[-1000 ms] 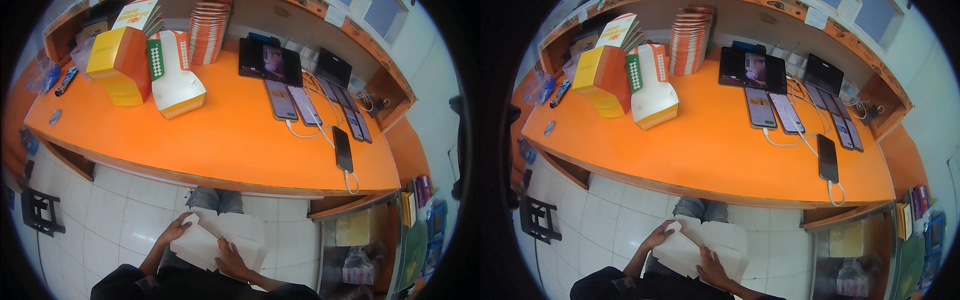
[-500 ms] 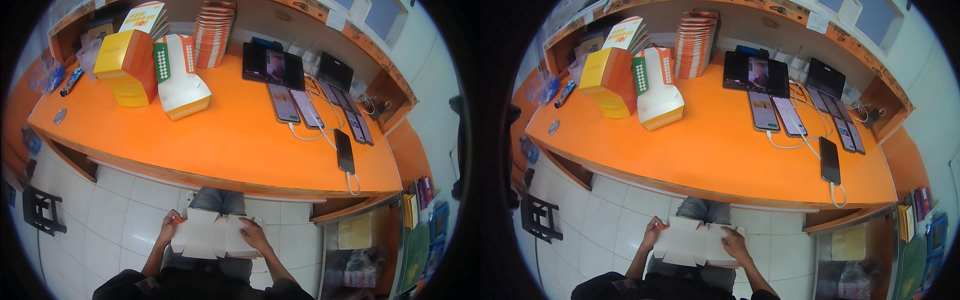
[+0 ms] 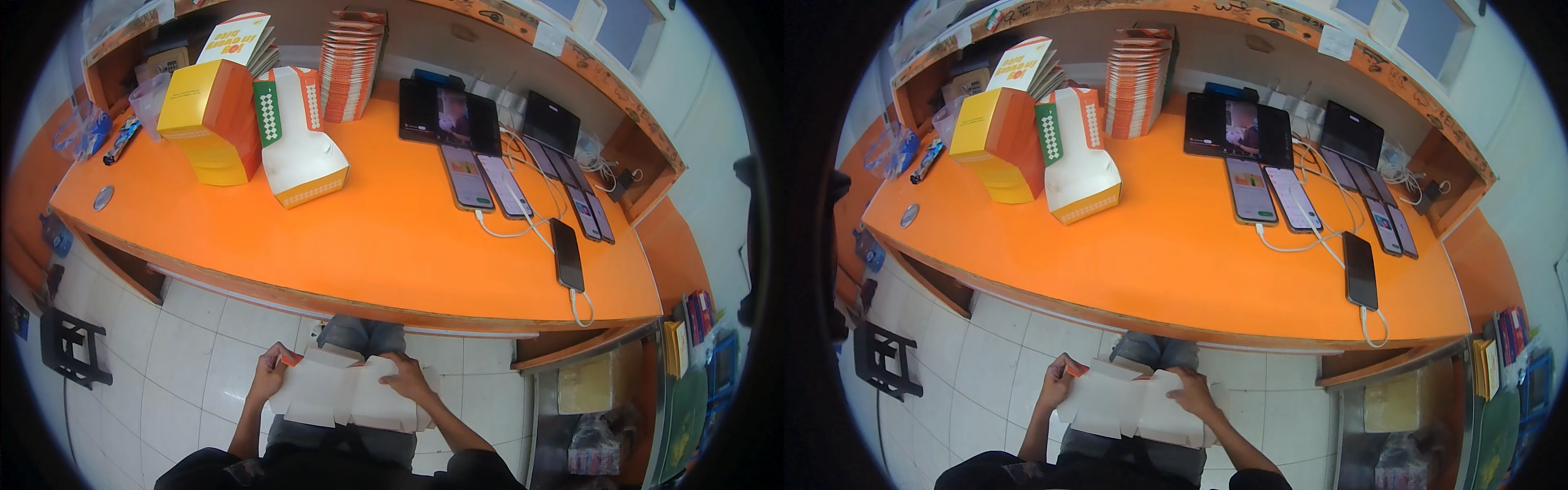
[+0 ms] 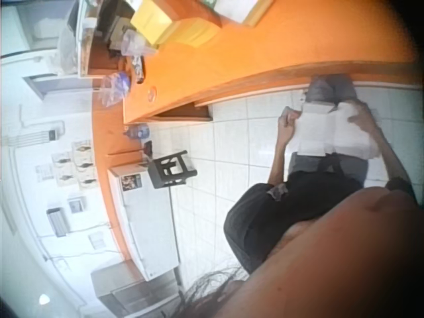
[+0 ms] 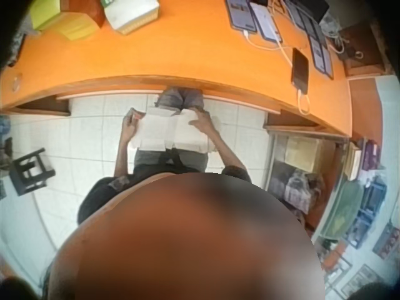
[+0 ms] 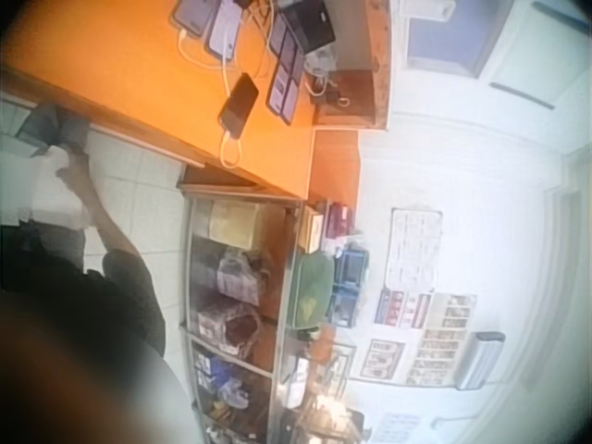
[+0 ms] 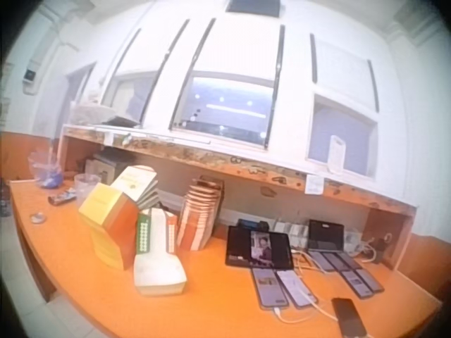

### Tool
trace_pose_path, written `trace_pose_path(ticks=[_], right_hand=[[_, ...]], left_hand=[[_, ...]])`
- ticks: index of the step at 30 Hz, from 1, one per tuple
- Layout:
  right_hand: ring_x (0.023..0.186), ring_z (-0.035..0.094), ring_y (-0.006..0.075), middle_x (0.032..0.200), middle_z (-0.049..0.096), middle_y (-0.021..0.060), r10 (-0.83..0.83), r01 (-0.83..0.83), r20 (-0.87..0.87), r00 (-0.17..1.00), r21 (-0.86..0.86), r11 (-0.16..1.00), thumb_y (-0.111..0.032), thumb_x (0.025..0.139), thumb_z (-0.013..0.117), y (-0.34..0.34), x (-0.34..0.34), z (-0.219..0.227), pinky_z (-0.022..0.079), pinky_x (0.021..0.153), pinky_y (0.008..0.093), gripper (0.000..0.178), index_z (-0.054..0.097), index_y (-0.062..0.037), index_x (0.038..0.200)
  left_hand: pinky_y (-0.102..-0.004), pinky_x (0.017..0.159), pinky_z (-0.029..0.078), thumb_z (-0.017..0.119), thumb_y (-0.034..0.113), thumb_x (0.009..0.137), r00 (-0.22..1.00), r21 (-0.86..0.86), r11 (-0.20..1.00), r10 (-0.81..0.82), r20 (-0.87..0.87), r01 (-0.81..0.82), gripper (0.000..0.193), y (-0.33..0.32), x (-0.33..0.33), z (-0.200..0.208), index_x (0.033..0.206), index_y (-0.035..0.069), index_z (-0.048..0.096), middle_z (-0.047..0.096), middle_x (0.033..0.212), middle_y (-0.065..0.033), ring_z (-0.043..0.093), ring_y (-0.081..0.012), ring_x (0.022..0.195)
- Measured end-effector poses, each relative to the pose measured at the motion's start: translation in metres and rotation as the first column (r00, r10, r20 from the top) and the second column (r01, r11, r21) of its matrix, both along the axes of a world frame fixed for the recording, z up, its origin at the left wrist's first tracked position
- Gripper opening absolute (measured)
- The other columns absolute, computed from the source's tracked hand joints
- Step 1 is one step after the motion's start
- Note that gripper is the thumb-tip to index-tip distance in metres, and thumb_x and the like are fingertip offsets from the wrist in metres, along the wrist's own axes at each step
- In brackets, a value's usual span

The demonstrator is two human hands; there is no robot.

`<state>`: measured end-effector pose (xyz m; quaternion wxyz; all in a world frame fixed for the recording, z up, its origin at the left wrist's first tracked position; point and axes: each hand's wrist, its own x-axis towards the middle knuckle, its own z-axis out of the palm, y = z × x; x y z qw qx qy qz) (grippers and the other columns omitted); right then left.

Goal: The person assembles small cardboard boxes from flat pieces. They fold the sides, tuck flaps, and secure the structure by hand, then place the finished box on the table. The process is repeated with multiple flat pieces.

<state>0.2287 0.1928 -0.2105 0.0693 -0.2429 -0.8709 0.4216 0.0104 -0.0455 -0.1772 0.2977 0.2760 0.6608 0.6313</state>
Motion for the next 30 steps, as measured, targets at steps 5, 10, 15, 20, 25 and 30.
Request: trace_pose_path(ticks=[5,10,15,20,25,30], right_hand=[[0.078,0.064,0.0298,0.081,0.067,0.0103,-0.176,0.23,-0.263,0.949,0.193,0.954,-0.005,0.07,0.07,-0.03,0.002,-0.026,0.045,0.081,0.0389,0.013,0.064,-0.0087,0.081],[0.082,0.064,0.0237,0.082,0.069,0.0056,-0.134,0.198,-0.235,0.963,0.275,0.941,-0.005,0.072,0.064,-0.066,0.003,-0.037,0.042,0.085,0.0391,0.018,0.07,-0.0148,0.086],[0.108,0.058,0.0261,0.111,0.065,0.0088,0.016,0.006,-0.08,0.997,0.269,0.963,-0.013,0.08,0.063,-0.063,0.007,-0.031,0.038,0.1,0.0426,0.038,0.064,-0.0206,0.117],[0.122,0.05,0.0323,0.132,0.053,0.0151,-0.026,0.026,0.034,0.999,0.0,1.0,-0.024,0.081,0.069,-0.011,0.024,-0.002,0.036,0.105,0.0403,0.051,0.054,-0.0182,0.129],[0.094,0.064,0.0224,0.109,0.066,0.0145,-0.062,0.098,0.258,0.964,-0.132,0.986,-0.018,0.079,0.073,0.007,0.037,0.03,0.051,0.084,0.0311,0.055,0.052,-0.0128,0.129],[0.076,0.066,0.0153,0.089,0.071,0.0095,-0.355,0.349,-0.029,0.934,-0.118,0.93,-0.008,0.078,0.074,-0.001,0.036,0.018,0.052,0.073,0.0263,0.031,0.066,-0.0076,0.107]], left_hand=[[-0.0246,0.08,0.043,0.047,-0.006,0.09,0.999,0.03,0.999,0.04,0.013,-0.04,0.016,0.001,0.007,0.002,0.079,0.005,0.052,0.06,0.082,-0.0036,0.057,-0.0117,0.083],[-0.0242,0.08,0.045,0.047,-0.006,0.091,0.997,0.028,0.998,0.063,0.043,-0.064,0.016,-0.005,0.018,-0.006,0.08,0.003,0.055,0.064,0.085,-0.0071,0.059,-0.0118,0.083],[-0.024,0.079,0.046,0.046,-0.009,0.088,0.997,0.01,0.998,0.069,0.02,-0.069,0.018,-0.015,0.012,-0.01,0.078,0.003,0.056,0.065,0.085,-0.0075,0.06,-0.0126,0.082],[-0.0229,0.073,0.048,0.047,-0.014,0.083,0.993,0.108,0.99,0.078,0.092,-0.087,0.021,-0.028,-0.004,-0.002,0.077,0.004,0.056,0.066,0.081,-0.0064,0.06,-0.0113,0.075],[-0.0253,0.075,0.047,0.042,-0.016,0.077,0.994,0.122,0.988,0.083,0.066,-0.091,0.025,-0.031,-0.016,0.001,0.076,0.006,0.054,0.068,0.084,-0.0113,0.062,-0.0146,0.079],[-0.0244,0.074,0.047,0.046,-0.013,0.08,0.984,0.099,0.982,0.152,0.097,-0.161,0.02,-0.025,-0.01,-0.004,0.076,0.006,0.054,0.068,0.084,-0.0101,0.062,-0.0138,0.078]])
